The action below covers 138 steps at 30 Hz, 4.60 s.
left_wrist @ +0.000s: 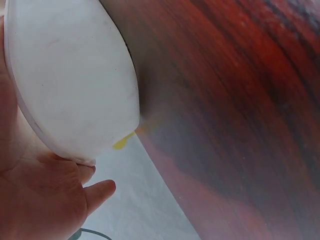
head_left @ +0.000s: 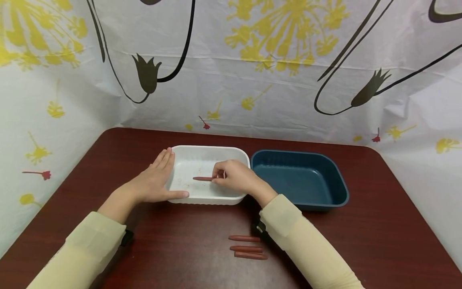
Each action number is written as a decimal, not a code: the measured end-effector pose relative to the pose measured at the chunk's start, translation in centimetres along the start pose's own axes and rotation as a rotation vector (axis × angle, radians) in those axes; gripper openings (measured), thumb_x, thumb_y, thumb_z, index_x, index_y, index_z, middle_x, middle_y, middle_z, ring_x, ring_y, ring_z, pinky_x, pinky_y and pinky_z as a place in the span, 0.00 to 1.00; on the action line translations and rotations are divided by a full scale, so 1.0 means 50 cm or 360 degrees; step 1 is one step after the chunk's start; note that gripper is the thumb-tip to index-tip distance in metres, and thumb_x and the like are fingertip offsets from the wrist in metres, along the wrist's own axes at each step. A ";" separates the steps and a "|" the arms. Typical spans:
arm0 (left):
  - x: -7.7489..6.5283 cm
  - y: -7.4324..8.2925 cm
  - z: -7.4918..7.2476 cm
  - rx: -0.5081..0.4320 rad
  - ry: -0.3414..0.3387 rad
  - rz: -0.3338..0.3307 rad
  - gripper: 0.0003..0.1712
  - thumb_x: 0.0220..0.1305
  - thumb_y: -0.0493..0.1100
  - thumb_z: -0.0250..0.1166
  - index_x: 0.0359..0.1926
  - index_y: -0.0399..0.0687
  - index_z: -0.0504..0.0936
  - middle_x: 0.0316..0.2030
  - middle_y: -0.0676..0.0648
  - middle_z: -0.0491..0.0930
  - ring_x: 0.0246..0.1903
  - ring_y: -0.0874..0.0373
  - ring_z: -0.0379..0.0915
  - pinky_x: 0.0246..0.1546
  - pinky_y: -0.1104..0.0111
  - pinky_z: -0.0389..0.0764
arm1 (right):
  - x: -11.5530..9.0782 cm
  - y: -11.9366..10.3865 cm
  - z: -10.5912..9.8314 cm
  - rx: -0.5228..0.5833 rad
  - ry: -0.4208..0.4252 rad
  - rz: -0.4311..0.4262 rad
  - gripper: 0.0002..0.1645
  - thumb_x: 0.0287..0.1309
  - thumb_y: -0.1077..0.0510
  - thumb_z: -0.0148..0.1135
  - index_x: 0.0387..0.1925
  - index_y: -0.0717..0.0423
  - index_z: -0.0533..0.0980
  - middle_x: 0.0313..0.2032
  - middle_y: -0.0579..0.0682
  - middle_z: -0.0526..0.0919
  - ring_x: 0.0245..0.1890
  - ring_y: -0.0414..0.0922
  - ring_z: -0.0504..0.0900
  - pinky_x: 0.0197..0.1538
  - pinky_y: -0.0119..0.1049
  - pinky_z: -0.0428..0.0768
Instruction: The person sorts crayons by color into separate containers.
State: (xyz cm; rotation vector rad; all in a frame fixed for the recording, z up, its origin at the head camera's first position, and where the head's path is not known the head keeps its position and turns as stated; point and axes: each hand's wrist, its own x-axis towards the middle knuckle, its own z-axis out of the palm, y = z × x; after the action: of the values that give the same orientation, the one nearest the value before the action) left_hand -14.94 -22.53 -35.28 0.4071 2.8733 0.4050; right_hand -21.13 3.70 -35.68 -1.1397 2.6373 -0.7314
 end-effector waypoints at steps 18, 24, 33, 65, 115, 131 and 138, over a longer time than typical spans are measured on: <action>0.000 -0.007 0.006 -0.0026 0.0034 0.0034 0.75 0.53 0.80 0.59 0.76 0.28 0.36 0.78 0.32 0.30 0.78 0.36 0.27 0.73 0.39 0.47 | 0.003 -0.002 0.024 -0.0206 -0.0039 0.0170 0.04 0.61 0.53 0.68 0.30 0.44 0.82 0.27 0.40 0.83 0.27 0.37 0.75 0.34 0.32 0.75; -0.003 -0.005 0.008 -0.0025 0.0038 0.0044 0.75 0.54 0.79 0.60 0.76 0.27 0.36 0.78 0.31 0.31 0.78 0.35 0.27 0.74 0.39 0.46 | 0.002 -0.002 0.027 -0.0227 -0.0039 0.0185 0.03 0.61 0.53 0.68 0.32 0.45 0.83 0.27 0.40 0.82 0.28 0.37 0.76 0.35 0.32 0.75; -0.003 -0.009 0.008 -0.0027 0.0061 0.0065 0.75 0.54 0.79 0.60 0.76 0.27 0.36 0.78 0.32 0.30 0.78 0.35 0.27 0.74 0.40 0.46 | -0.002 -0.010 0.018 -0.0214 -0.0018 0.0206 0.03 0.62 0.53 0.67 0.34 0.46 0.83 0.34 0.43 0.85 0.33 0.39 0.78 0.39 0.35 0.78; 0.003 -0.012 0.004 -0.0031 0.0012 0.0049 0.75 0.54 0.79 0.61 0.76 0.29 0.34 0.78 0.33 0.27 0.78 0.37 0.24 0.74 0.40 0.44 | -0.178 -0.034 -0.057 -0.0110 0.0246 0.0024 0.08 0.61 0.54 0.68 0.41 0.49 0.83 0.38 0.42 0.84 0.38 0.40 0.81 0.41 0.34 0.81; 0.006 -0.015 -0.001 -0.0026 0.0006 0.0061 0.74 0.55 0.77 0.61 0.76 0.28 0.35 0.78 0.34 0.28 0.78 0.38 0.24 0.76 0.43 0.43 | -0.236 -0.017 0.031 -0.0149 -0.0426 -0.0070 0.05 0.55 0.58 0.71 0.30 0.45 0.82 0.28 0.36 0.77 0.31 0.32 0.71 0.35 0.27 0.74; 0.008 -0.019 0.004 0.0006 0.0019 0.0067 0.75 0.54 0.78 0.60 0.76 0.28 0.35 0.78 0.33 0.28 0.78 0.37 0.25 0.76 0.44 0.42 | -0.228 -0.012 0.031 0.0026 -0.0439 -0.0081 0.06 0.57 0.60 0.68 0.29 0.46 0.80 0.26 0.36 0.76 0.26 0.32 0.72 0.32 0.25 0.73; 0.010 -0.015 0.003 -0.0008 0.0016 0.0078 0.74 0.54 0.78 0.61 0.76 0.29 0.35 0.78 0.34 0.27 0.78 0.38 0.25 0.76 0.44 0.42 | -0.227 -0.020 0.033 0.0053 -0.0371 -0.0100 0.05 0.57 0.60 0.68 0.30 0.46 0.80 0.29 0.36 0.78 0.27 0.31 0.72 0.33 0.24 0.74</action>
State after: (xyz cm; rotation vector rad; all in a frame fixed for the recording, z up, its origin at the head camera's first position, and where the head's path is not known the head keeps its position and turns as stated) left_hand -15.54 -23.06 -35.74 0.4763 2.8762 0.4240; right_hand -12.10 10.69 -36.94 -1.2226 2.3989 -0.6098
